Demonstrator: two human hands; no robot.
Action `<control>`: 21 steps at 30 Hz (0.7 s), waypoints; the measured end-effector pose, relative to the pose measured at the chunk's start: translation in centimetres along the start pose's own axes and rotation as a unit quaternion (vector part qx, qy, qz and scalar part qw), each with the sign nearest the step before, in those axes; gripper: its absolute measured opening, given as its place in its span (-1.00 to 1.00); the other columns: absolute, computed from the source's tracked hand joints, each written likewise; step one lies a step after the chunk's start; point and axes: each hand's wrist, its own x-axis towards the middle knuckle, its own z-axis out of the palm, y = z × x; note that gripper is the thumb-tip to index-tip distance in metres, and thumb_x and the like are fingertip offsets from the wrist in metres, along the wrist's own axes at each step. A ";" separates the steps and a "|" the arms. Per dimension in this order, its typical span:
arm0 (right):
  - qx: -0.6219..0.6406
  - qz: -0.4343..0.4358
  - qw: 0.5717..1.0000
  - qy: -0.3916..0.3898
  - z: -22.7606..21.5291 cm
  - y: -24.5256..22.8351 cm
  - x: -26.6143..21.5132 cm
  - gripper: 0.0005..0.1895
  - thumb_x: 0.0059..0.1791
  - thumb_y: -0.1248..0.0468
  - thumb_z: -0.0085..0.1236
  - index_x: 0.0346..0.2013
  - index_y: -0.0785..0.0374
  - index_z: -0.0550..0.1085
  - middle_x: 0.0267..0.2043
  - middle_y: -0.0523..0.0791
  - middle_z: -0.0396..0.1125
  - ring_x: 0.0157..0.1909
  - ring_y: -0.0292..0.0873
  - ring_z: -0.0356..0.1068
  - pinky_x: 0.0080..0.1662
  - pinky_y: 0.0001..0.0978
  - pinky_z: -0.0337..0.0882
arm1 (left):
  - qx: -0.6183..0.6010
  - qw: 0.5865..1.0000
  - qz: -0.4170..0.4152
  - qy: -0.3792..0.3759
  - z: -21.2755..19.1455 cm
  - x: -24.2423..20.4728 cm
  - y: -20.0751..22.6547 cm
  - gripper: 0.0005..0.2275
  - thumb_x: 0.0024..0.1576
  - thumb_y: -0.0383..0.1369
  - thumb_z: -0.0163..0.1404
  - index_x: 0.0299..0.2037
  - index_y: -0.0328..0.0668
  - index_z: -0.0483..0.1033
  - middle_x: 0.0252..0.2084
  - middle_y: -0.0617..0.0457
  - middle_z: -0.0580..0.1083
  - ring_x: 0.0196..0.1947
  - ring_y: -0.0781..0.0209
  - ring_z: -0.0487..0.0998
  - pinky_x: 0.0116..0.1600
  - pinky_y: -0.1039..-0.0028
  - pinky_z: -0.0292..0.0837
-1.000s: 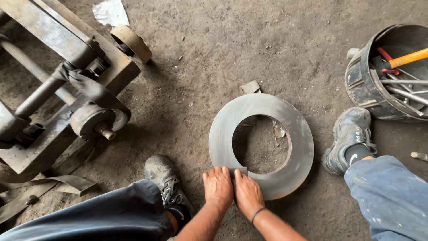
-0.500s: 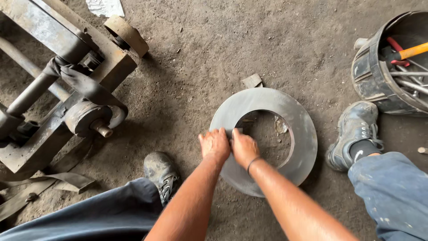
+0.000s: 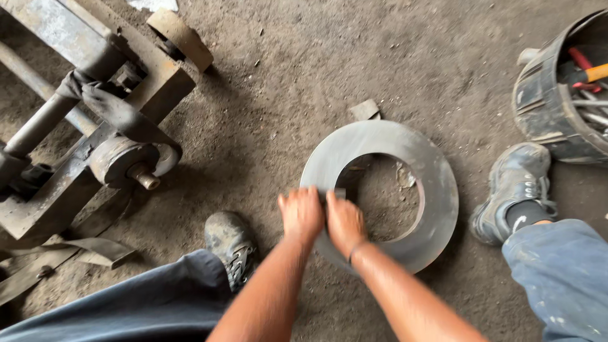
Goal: The person sands a circular metal ring by hand using a small piece of abrasive material, rotating the ring on the floor to reach different sections.
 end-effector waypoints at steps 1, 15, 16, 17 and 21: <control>0.011 0.011 1.000 -0.005 -0.1 0.1 1.3 -0.84 0.09 0.32 -0.20 -0.08 0.29 0.33 -0.34 0.12 0.43 -0.21 0.20 0.47 -0.17 0.10 0.44 | -0.014 1.000 -0.005 -0.003 -0.3 1.4 -0.2 -0.85 0.16 -0.32 -0.05 -0.14 -0.11 0.51 -0.07 -0.07 0.55 0.07 -0.07 0.50 0.24 -0.12 0.17; 0.087 0.012 0.995 0.055 0.1 -1.7 -10.5 -0.86 0.03 0.35 -0.13 -0.11 0.22 0.27 -0.24 0.10 0.45 -0.16 0.24 0.45 -0.19 0.16 0.42 | -0.032 0.998 -0.018 -0.046 1.5 -9.4 1.0 -0.84 0.15 -0.33 -0.01 -0.11 -0.13 0.47 -0.08 -0.07 0.51 0.06 -0.05 0.48 0.18 -0.03 0.20; 0.079 0.026 0.996 0.030 -0.1 -1.7 -10.0 -0.85 0.03 0.32 -0.09 -0.10 0.21 0.27 -0.26 0.09 0.44 -0.16 0.23 0.45 -0.18 0.16 0.42 | -0.033 0.998 -0.021 -0.054 1.4 -9.0 0.9 -0.84 0.14 -0.33 -0.01 -0.12 -0.12 0.47 -0.08 -0.06 0.51 0.07 -0.04 0.48 0.19 -0.03 0.19; 0.070 0.041 0.997 0.005 -0.2 -1.5 -8.8 -0.83 0.04 0.29 -0.06 -0.09 0.20 0.28 -0.29 0.09 0.43 -0.16 0.22 0.45 -0.16 0.15 0.42 | -0.033 0.999 -0.015 -0.038 1.3 -8.0 0.8 -0.85 0.14 -0.35 0.00 -0.12 -0.13 0.47 -0.08 -0.06 0.51 0.07 -0.05 0.48 0.18 -0.03 0.20; 0.091 0.013 0.995 0.029 -0.5 -0.7 -2.3 -0.83 0.04 0.26 0.01 -0.09 0.18 0.32 -0.31 0.10 0.44 -0.20 0.25 0.44 -0.18 0.17 0.40 | -0.011 1.000 -0.007 0.016 0.3 -2.2 -0.2 -0.78 0.04 -0.30 0.07 -0.14 -0.15 0.48 -0.13 -0.08 0.51 0.02 -0.06 0.48 0.19 -0.13 0.13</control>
